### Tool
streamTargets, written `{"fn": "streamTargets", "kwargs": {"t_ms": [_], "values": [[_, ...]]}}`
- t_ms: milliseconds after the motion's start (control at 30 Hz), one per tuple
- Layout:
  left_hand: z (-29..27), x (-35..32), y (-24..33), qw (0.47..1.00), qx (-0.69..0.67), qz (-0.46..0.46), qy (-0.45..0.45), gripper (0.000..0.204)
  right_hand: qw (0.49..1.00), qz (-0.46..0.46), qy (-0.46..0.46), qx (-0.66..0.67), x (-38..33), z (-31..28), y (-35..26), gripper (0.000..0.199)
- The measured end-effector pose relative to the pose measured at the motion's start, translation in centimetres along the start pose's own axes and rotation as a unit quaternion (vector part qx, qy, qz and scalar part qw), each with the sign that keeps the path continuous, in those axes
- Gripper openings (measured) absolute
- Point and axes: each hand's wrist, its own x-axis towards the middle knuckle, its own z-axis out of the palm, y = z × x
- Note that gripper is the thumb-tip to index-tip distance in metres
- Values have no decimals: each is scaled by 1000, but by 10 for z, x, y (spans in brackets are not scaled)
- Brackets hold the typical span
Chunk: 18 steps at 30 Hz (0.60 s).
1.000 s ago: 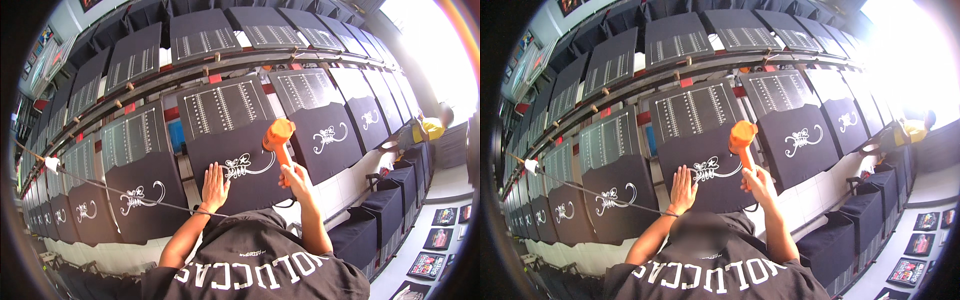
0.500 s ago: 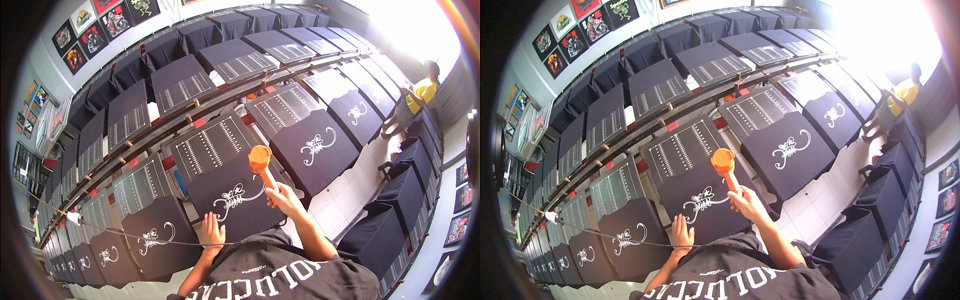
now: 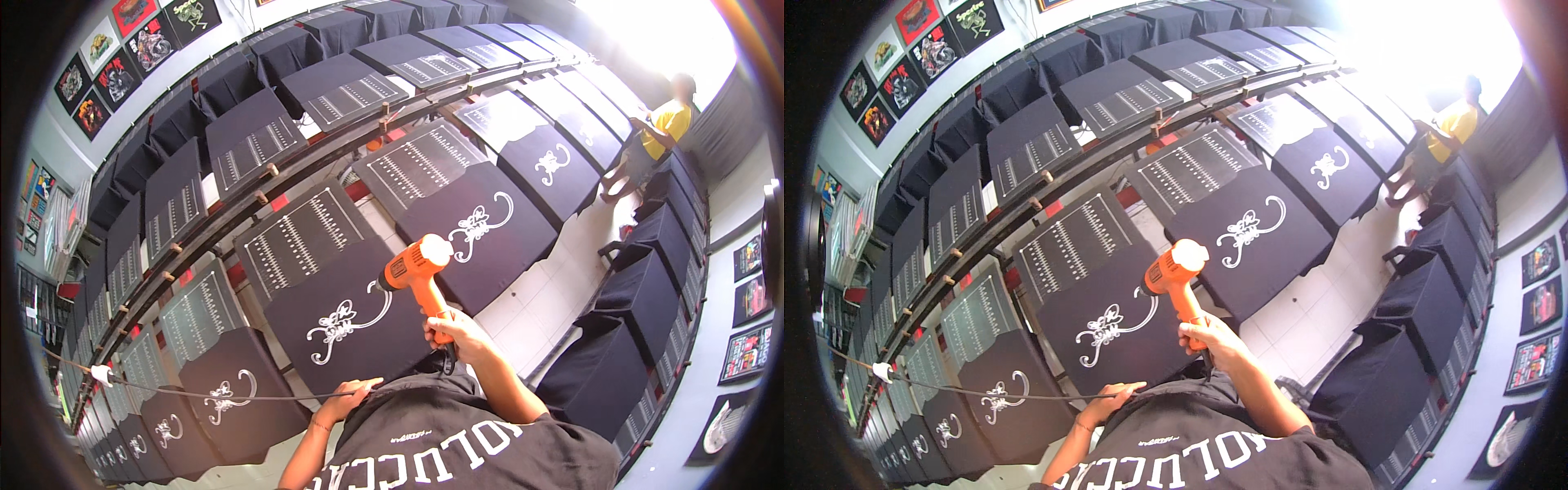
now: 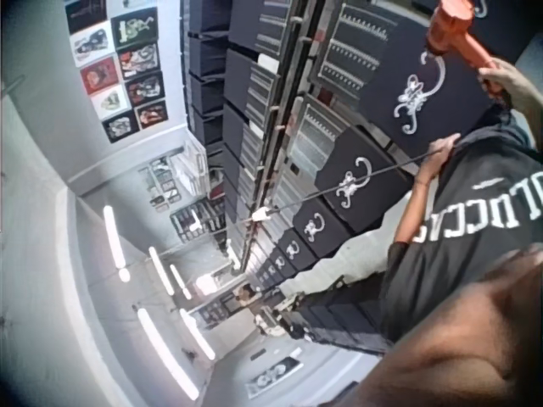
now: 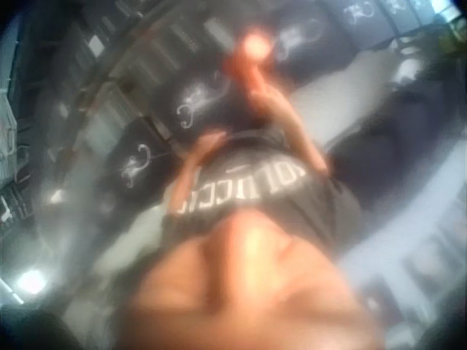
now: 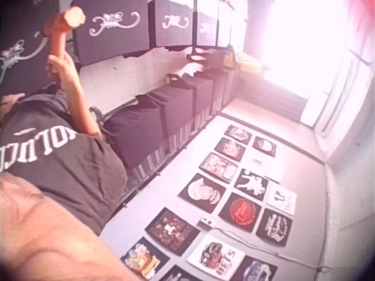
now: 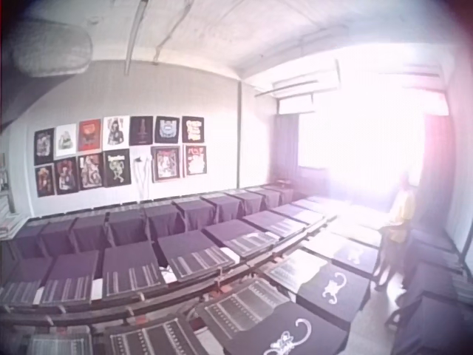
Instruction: The person dries ink on black t-shirts using a heat gun, moving between different shirts mounted on a circular printing rack and touching them by hand.
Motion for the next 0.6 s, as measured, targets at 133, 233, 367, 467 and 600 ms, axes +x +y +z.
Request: {"fn": "streamTargets", "kwargs": {"t_ms": [133, 233, 367, 467, 600], "values": [[17, 73, 26, 994, 46, 7, -99, 48, 999, -30, 27, 0, -17, -56, -34, 43], [27, 132, 59, 983, 68, 118, -126, 49, 998, -50, 22, -25, -33, -114, -64, 46], [57, 210, 103, 988, 67, 55, -132, 51, 998, -45, 20, -45, -47, -194, -118, 44], [90, 251, 121, 991, -8, -14, -129, 52, 999, -37, -5, -36, -51, -234, -157, 42], [121, 286, 129, 992, -70, -61, -83, 57, 994, -4, 9, -108, -36, -274, -194, 39]]}}
